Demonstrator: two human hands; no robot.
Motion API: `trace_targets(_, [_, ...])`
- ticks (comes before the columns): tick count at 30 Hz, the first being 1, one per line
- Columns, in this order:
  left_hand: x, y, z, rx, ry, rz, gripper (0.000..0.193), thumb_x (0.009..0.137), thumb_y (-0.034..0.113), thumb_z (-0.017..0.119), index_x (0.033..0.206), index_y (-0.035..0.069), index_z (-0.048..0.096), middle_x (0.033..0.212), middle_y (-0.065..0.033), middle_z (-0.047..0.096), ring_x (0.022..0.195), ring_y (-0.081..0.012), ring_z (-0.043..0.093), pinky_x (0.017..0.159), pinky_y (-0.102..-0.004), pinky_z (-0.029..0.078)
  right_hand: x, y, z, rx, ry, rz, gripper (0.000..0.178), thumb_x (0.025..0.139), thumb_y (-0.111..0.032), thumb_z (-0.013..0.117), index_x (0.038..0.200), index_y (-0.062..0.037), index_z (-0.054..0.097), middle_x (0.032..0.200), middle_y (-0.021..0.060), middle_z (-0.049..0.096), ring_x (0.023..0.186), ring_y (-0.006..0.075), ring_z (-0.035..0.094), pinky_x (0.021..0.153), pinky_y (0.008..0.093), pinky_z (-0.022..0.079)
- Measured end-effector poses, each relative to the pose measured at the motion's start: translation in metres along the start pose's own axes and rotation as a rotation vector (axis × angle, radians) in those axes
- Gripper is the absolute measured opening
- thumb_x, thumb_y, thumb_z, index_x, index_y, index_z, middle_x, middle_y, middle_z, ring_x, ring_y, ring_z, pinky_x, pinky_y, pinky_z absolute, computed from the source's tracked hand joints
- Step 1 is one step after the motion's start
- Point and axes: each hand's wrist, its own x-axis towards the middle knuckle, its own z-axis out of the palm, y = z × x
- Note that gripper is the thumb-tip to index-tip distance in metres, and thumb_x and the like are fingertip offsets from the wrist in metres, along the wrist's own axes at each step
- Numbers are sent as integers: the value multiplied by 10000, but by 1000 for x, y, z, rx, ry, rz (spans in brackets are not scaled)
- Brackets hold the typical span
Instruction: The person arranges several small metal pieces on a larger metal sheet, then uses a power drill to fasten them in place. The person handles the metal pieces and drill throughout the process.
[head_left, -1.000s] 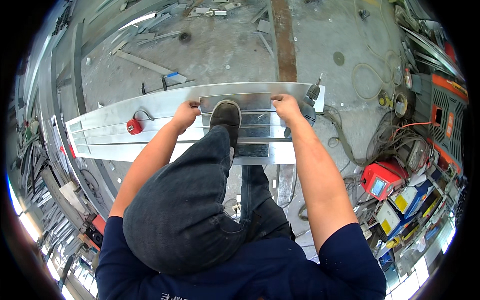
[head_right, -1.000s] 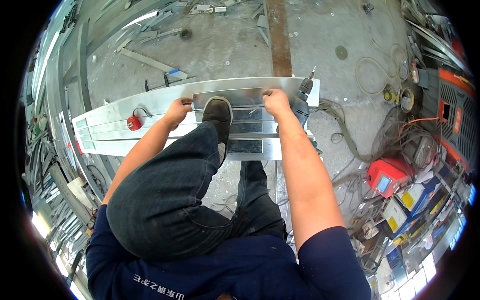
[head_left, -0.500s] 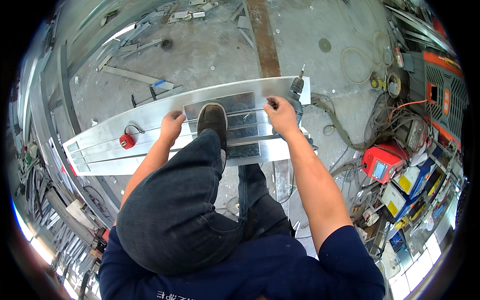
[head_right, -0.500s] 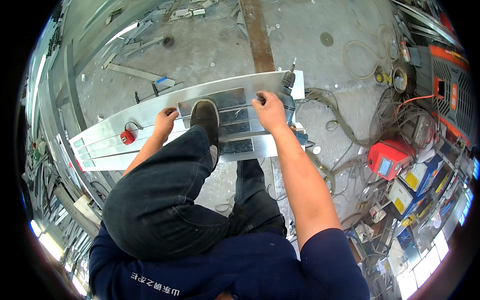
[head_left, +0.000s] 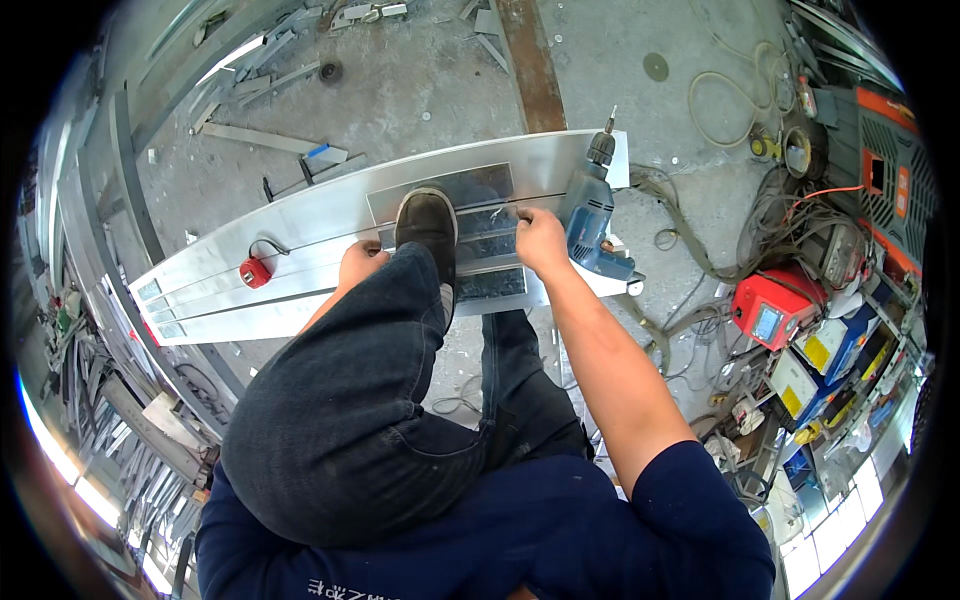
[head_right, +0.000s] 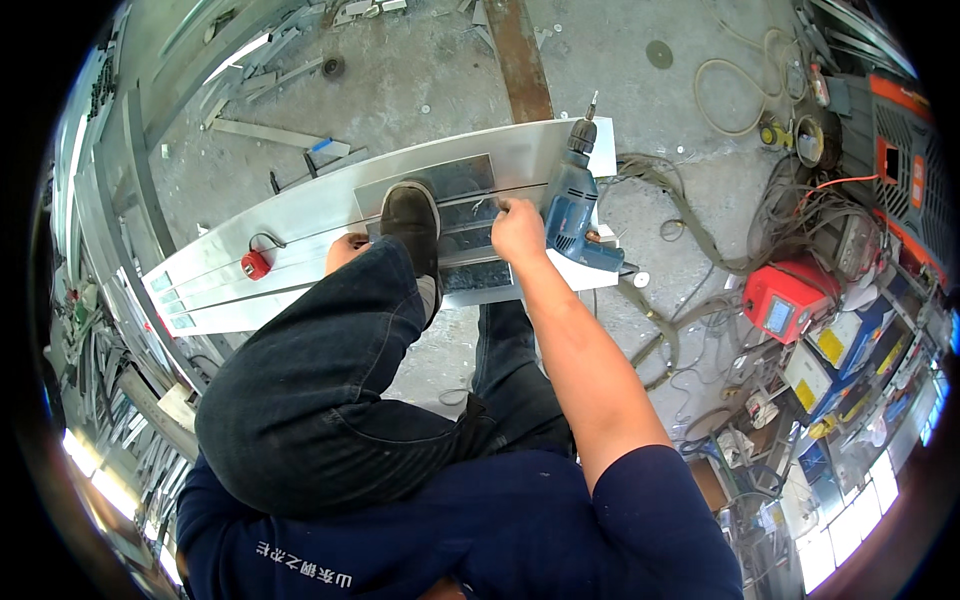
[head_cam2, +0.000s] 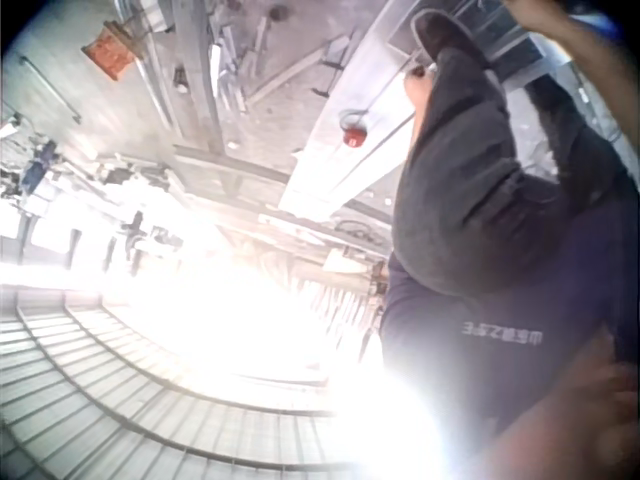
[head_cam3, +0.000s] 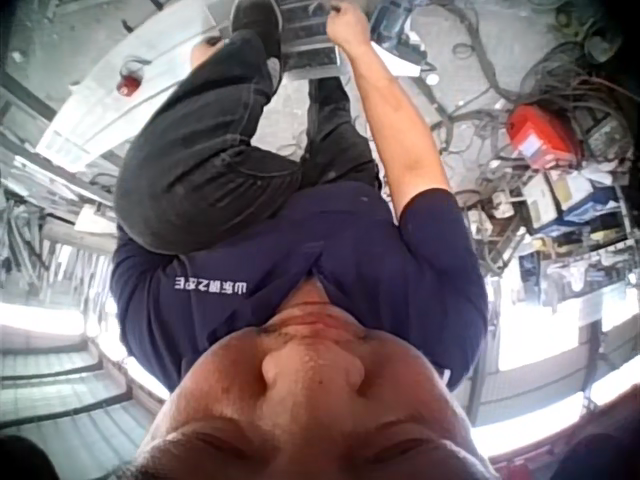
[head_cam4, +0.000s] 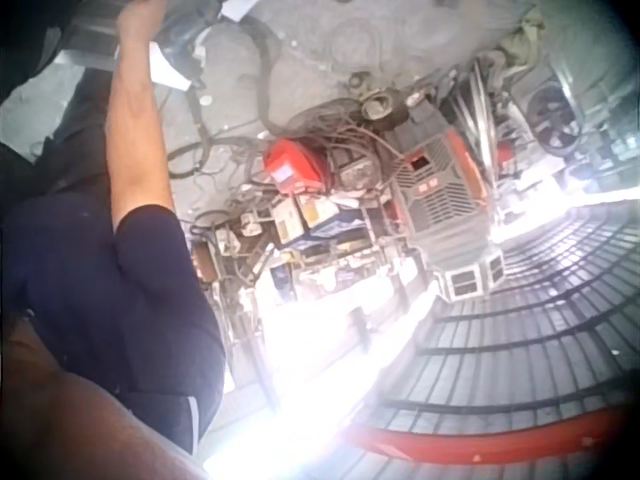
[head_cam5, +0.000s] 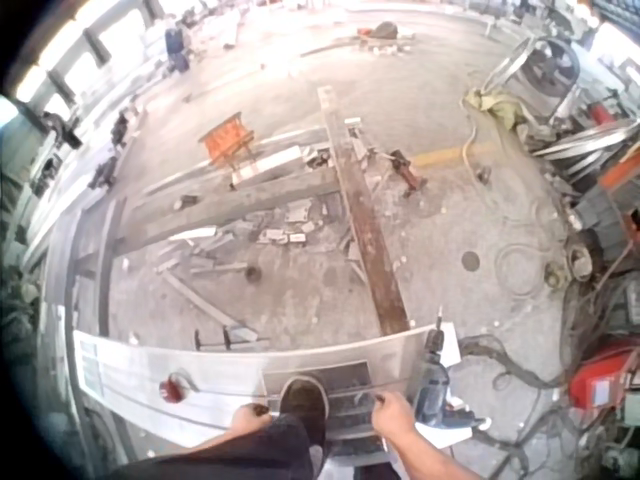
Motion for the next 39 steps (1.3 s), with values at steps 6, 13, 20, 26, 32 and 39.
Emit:
trace_targets(6, [-3,1,-2,-76,-48,37,431,738,147,633,1084,-109,656,970,-220,710,912,-289,697,841,-336,516,4,5,3,85,-23,70,269,833,-105,550,1015,3,715,1048,242,672,1032,388,629,941,427,481])
trace_targets(13, [0,-10,-1,-74,-45,87,444,739,152,637,1091,-119,647,975,-225,707,929,-290,692,850,-337,513,0,-5,-4,79,-16,47,309,796,-58,517,1017,6,722,996,249,686,987,378,663,905,401,506])
trace_targets(20, [3,-14,1,-54,-60,84,455,749,185,669,1093,-113,651,994,-228,707,933,-276,696,848,-335,518,3,8,2,86,-2,11,321,783,-64,521,1025,5,720,1008,227,694,991,362,666,906,397,508])
trace_targets(26, [2,-17,1,-61,-56,76,477,749,191,678,1107,-122,644,1003,-229,708,940,-282,699,862,-335,520,3,11,4,120,-19,11,327,775,-55,527,1034,8,717,1017,215,699,998,347,670,901,389,511])
trace_targets(32, [5,-16,-1,-8,-65,99,503,745,196,673,1132,-121,633,1062,-247,692,1004,-303,686,902,-352,511,1,4,0,170,-31,81,350,766,-40,524,1058,1,712,1025,214,700,1013,336,672,904,369,509])
trace_targets(39, [4,-14,-3,-35,-86,107,522,748,202,675,1153,-123,623,1069,-245,690,999,-301,684,910,-351,508,4,9,4,152,-19,57,354,761,-54,530,1059,2,713,1030,212,700,1012,327,677,901,362,511])
